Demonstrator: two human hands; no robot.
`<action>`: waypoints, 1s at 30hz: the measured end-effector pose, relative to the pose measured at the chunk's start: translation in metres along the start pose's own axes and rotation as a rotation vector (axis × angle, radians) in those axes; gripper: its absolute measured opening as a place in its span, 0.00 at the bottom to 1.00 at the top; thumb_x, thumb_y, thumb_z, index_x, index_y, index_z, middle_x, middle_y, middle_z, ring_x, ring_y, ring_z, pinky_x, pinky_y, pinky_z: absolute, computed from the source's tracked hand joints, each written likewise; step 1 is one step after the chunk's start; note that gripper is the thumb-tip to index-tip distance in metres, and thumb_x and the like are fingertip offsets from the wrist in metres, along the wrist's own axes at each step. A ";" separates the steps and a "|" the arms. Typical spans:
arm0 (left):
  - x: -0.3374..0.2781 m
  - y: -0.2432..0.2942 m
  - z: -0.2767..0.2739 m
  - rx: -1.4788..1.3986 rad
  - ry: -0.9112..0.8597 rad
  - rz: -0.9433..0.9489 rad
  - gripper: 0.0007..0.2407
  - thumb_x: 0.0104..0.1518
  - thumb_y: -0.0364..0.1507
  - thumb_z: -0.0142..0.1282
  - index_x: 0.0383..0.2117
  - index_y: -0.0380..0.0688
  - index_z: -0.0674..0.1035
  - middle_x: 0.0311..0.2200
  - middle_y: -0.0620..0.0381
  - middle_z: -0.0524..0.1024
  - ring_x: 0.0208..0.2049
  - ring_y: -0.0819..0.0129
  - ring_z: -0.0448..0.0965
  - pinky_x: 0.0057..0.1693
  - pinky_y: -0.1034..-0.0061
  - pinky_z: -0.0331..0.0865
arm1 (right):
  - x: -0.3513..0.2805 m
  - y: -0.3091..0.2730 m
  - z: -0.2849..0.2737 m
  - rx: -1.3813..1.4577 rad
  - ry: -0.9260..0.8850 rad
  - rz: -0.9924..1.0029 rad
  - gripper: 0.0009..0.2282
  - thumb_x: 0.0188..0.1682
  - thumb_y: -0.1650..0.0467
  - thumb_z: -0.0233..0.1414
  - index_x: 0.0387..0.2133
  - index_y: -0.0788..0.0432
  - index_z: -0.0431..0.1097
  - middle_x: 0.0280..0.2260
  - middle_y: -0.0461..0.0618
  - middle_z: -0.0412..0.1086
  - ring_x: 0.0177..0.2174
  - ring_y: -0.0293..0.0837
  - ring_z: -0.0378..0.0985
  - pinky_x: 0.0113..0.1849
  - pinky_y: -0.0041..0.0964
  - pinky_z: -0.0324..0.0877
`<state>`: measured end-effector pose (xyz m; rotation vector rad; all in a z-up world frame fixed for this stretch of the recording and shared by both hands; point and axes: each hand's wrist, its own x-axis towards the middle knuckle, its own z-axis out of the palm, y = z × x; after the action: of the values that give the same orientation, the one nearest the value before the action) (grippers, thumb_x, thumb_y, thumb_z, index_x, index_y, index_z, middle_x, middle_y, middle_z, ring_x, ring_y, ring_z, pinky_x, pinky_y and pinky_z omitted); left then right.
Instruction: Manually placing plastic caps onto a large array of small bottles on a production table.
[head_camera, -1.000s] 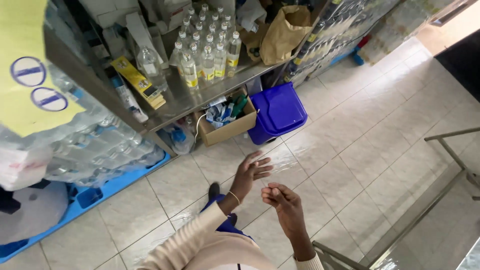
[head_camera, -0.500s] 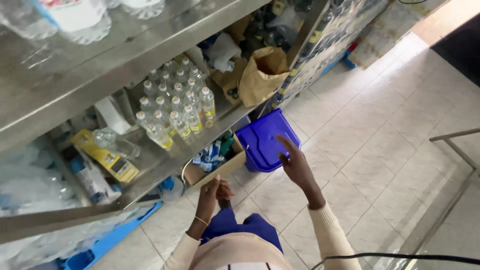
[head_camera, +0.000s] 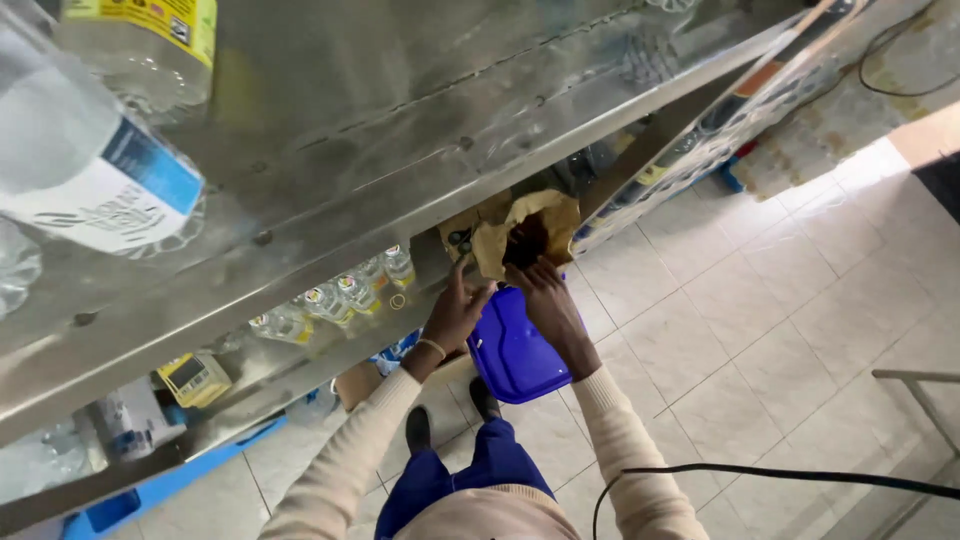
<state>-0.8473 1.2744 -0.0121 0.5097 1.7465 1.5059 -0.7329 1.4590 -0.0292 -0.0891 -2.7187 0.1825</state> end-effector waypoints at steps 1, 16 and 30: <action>0.006 0.022 0.010 0.204 0.034 0.147 0.34 0.70 0.41 0.52 0.75 0.34 0.52 0.49 0.25 0.76 0.43 0.39 0.80 0.44 0.55 0.79 | -0.012 0.003 0.009 0.000 -0.069 -0.008 0.18 0.49 0.79 0.50 0.50 0.52 0.78 0.39 0.53 0.81 0.45 0.54 0.85 0.60 0.54 0.68; 0.064 -0.017 0.067 0.599 0.152 0.366 0.27 0.70 0.22 0.42 0.77 0.49 0.57 0.55 0.32 0.79 0.50 0.37 0.84 0.50 0.50 0.83 | -0.015 0.088 0.086 -0.194 -0.210 -0.235 0.21 0.56 0.73 0.39 0.61 0.64 0.69 0.43 0.61 0.74 0.43 0.64 0.81 0.46 0.56 0.76; 0.065 -0.036 0.057 0.627 0.328 0.308 0.25 0.72 0.26 0.46 0.76 0.57 0.59 0.60 0.34 0.76 0.54 0.36 0.83 0.53 0.47 0.84 | -0.053 0.185 0.231 -0.305 -0.105 -0.178 0.16 0.36 0.57 0.49 0.33 0.50 0.74 0.25 0.47 0.68 0.26 0.53 0.77 0.24 0.52 0.69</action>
<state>-0.8388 1.3501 -0.0661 0.9197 2.5073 1.2651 -0.7713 1.6106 -0.2858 0.0777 -2.8190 -0.2874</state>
